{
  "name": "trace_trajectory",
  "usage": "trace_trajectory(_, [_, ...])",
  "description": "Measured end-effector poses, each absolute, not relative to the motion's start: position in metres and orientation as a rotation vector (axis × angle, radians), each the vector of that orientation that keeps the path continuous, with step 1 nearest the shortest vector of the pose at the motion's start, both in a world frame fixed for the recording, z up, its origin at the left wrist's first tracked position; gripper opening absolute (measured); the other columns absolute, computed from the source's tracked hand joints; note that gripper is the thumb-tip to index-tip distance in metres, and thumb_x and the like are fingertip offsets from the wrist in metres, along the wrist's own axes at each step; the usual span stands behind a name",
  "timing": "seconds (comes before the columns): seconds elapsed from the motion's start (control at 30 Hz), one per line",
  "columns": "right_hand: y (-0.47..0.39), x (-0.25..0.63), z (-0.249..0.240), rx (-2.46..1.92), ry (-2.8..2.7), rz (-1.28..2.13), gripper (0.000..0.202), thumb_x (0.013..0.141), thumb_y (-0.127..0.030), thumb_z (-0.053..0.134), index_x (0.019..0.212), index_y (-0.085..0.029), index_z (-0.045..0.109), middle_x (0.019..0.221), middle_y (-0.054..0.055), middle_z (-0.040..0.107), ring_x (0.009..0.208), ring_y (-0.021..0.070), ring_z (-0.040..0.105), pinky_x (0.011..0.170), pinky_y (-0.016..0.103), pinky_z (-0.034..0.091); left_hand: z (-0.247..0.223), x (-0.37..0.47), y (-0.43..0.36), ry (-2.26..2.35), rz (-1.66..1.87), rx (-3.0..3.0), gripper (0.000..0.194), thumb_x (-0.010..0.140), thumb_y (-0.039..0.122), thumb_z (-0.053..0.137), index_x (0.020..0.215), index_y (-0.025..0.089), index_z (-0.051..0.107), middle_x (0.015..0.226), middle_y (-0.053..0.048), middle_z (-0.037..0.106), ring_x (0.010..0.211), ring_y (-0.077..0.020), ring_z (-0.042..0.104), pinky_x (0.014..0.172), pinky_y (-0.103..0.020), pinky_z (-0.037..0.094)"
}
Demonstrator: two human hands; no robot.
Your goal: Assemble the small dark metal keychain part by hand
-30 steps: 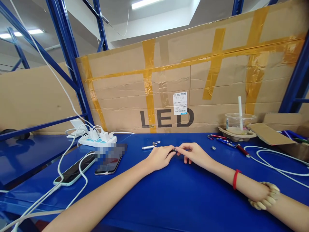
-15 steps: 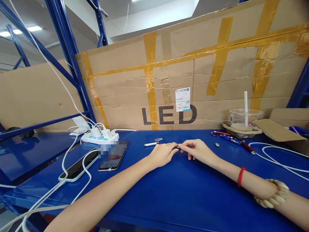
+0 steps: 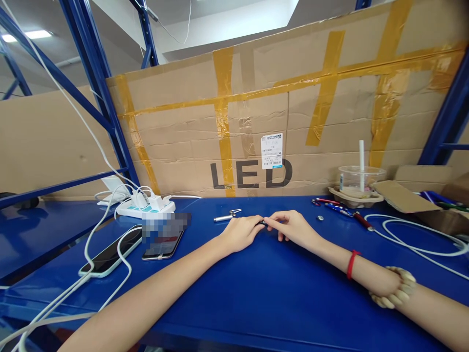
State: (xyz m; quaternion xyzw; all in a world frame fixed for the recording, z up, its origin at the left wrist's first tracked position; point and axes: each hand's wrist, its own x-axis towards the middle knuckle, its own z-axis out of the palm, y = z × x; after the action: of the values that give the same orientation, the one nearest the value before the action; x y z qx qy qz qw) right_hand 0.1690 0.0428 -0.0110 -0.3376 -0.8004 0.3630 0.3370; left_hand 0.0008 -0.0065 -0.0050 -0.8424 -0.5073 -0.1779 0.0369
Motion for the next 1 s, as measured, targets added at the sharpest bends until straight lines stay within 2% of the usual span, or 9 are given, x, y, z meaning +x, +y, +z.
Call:
trace_trajectory(0.5, [0.0424,0.1712,-0.0102,-0.886,-2.084,0.881,0.034,0.075,-0.048,0.050,0.067,-0.016,0.061,0.069,0.002,0.065,0.041,0.0073,0.054,0.037,0.017,0.040,-0.0054,0.0009,-0.0067,-1.534,-0.561,-2.575,0.028,0.090,0.032,0.026,0.101,0.021,0.050,0.097,-0.002,0.062,0.086,-0.0158,0.059,0.073,-0.026,0.045])
trace_trajectory(1.0, [0.0435,0.1701,-0.0117,-0.900,-2.070,0.974,0.031,0.071,-0.046,0.056,0.069,-0.015,0.060,0.069,0.002,0.064,0.040,0.0074,0.053,0.034,0.016,0.040,-0.0053,-0.0001,-0.0067,-1.538,-0.532,-2.578,0.026,0.090,0.032,0.027,0.098,0.022,0.050,0.098,-0.001,0.062,0.088,-0.0159,0.059,0.071,-0.025,0.045])
